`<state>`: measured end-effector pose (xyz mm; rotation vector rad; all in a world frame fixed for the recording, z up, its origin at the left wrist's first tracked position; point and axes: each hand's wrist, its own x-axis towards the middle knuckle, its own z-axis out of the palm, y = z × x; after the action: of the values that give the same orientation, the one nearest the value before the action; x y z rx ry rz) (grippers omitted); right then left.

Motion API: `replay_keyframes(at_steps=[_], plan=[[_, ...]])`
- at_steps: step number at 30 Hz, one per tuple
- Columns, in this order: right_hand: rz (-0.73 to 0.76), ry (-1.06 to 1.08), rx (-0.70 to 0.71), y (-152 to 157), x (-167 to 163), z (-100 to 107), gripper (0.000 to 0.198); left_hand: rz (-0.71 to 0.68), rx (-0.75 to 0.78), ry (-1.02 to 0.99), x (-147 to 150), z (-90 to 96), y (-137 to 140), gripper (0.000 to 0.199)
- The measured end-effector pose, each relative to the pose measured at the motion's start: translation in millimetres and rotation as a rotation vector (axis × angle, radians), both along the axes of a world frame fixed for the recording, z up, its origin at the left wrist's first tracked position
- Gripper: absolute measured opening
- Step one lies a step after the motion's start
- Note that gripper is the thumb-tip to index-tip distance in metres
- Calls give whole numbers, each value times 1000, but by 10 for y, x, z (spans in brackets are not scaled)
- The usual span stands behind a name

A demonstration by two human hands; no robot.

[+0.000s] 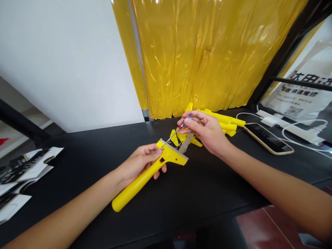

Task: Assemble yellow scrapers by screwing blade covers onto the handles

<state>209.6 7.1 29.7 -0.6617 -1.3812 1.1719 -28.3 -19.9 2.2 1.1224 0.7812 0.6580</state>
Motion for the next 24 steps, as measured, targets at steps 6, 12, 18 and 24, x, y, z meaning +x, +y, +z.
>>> replay_keyframes(at_steps=[6, 12, 18, 24], plan=[[-1, -13, 18, -2, 20, 4, 22, -2, -15, 4, 3, 8, -6, 21], [6, 15, 29, 19, 27, -13, 24, 9, -10, -14, 14, 15, -5, 20], [37, 41, 3, 40, 27, -27, 22, 0, -16, -9, 1, 0, 6, 20], [62, 51, -48, 68, 33, -65, 23, -2, -13, 4, 3, 4, 9, 21]])
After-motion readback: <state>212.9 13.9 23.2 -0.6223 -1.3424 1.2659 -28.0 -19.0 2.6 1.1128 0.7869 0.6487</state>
